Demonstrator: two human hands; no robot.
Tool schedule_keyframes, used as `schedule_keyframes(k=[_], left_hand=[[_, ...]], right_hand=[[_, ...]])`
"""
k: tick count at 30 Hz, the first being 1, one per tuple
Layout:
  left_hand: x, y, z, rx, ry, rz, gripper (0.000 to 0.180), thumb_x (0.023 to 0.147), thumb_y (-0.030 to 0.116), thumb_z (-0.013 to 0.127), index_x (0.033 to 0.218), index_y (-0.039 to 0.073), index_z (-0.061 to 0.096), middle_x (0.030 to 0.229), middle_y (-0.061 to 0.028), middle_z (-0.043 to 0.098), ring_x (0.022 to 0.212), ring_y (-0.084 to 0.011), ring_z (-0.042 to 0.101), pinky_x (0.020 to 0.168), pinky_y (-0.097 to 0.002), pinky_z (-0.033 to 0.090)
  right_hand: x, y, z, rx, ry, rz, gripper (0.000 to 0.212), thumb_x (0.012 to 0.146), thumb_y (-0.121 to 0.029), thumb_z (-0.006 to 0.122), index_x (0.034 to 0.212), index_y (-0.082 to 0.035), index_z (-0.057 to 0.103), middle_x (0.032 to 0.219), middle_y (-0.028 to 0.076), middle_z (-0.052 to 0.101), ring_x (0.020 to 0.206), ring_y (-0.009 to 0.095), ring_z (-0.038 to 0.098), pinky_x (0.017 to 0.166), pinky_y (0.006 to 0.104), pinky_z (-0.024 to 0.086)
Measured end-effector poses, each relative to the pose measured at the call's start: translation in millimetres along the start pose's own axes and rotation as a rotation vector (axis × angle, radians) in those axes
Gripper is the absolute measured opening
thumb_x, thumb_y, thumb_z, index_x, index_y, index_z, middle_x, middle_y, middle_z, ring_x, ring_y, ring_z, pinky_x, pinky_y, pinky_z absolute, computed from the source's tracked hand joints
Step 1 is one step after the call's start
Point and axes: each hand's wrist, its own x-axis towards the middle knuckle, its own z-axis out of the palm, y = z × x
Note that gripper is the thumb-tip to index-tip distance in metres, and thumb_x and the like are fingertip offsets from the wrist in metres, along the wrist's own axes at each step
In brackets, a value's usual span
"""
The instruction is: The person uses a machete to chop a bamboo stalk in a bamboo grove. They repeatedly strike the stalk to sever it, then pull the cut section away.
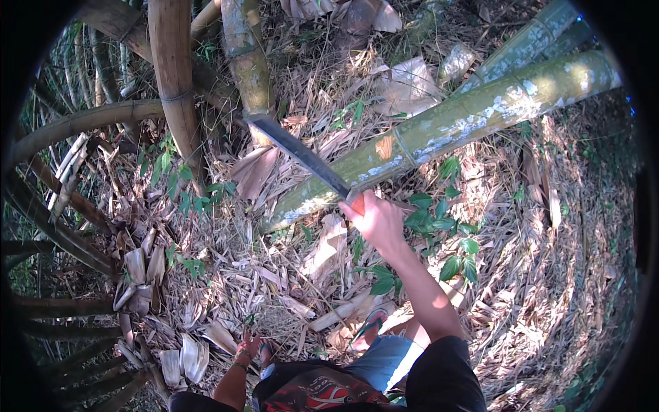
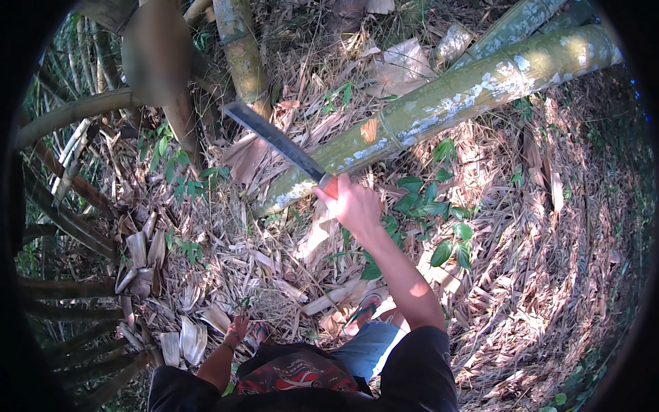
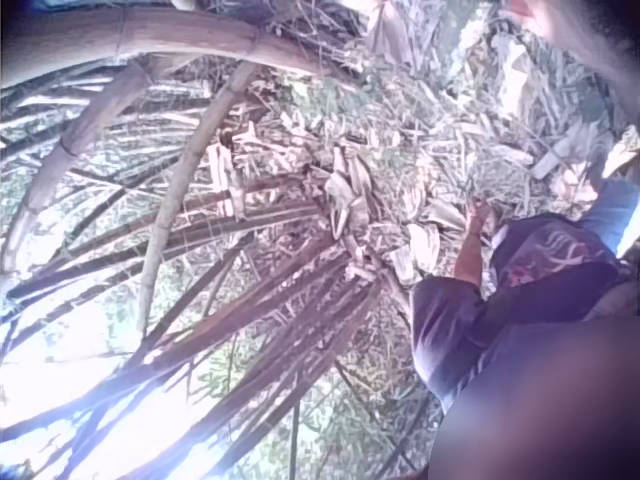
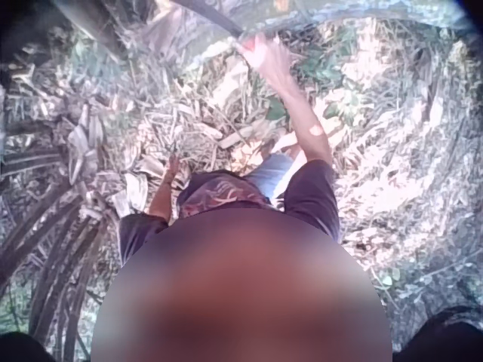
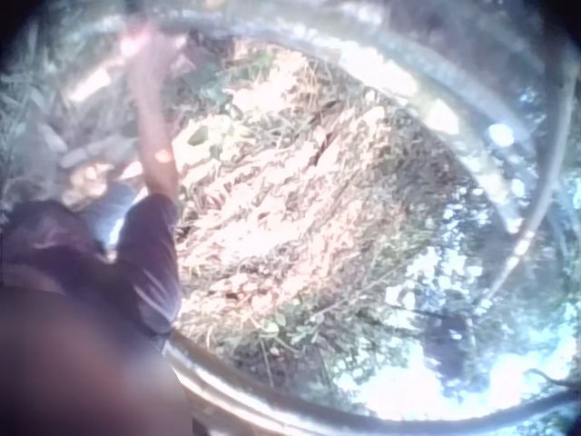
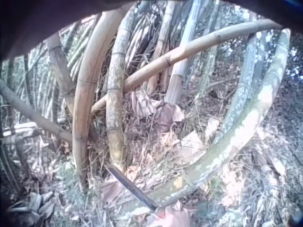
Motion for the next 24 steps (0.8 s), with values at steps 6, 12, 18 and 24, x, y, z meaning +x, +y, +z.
schedule_keyframes(k=[6,12,18,24], left_hand=[[-4.3,19.1,-8.9,0.036,-0.038,0.077,0.072,0.091,0.062,0.041,0.143,0.012,0.039,0.139,-0.0228,0.048,0.127,-0.0382,0.048,0.108,-0.04,0.037],[-26.5,57.2,-18.2,-0.143,-0.105,-0.115,0.071,0.092,0.061,0.042,0.143,0.011,0.041,0.139,-0.0219,0.049,0.126,-0.0384,0.049,0.107,-0.041,0.038],[-14.5,-17.3,-15.4,-0.11,0.063,-0.063,0.074,0.09,0.063,0.043,0.143,0.012,0.039,0.129,-0.0244,0.056,0.125,-0.0379,0.05,0.105,-0.0422,0.039],[-11.3,44.0,-16.7,-0.225,0.0,-0.033,0.075,0.089,0.062,0.045,0.143,0.01,0.039,0.131,-0.0248,0.055,0.124,-0.0395,0.051,0.104,-0.0413,0.041]], right_hand=[[2.4,107.8,32.6,-0.175,0.08,0.335,0.063,0.089,-0.059,0.053,0.078,0.003,0.061,0.067,0.025,0.064,0.063,0.042,0.066,0.058,0.0511,0.053],[-12.3,61.9,11.7,-0.085,0.039,0.236,0.064,0.089,-0.059,0.053,0.082,0.004,0.062,0.062,0.025,0.063,0.061,0.042,0.066,0.056,0.0512,0.053],[10.5,51.1,23.7,-0.086,-0.027,0.188,0.064,0.089,-0.059,0.053,0.086,0.004,0.062,0.063,0.023,0.064,0.065,0.042,0.067,0.056,0.0511,0.053],[-10.4,90.1,15.1,-0.088,0.072,0.366,0.066,0.089,-0.06,0.054,0.073,0.003,0.063,0.067,0.026,0.064,0.065,0.044,0.066,0.062,0.0528,0.053]])
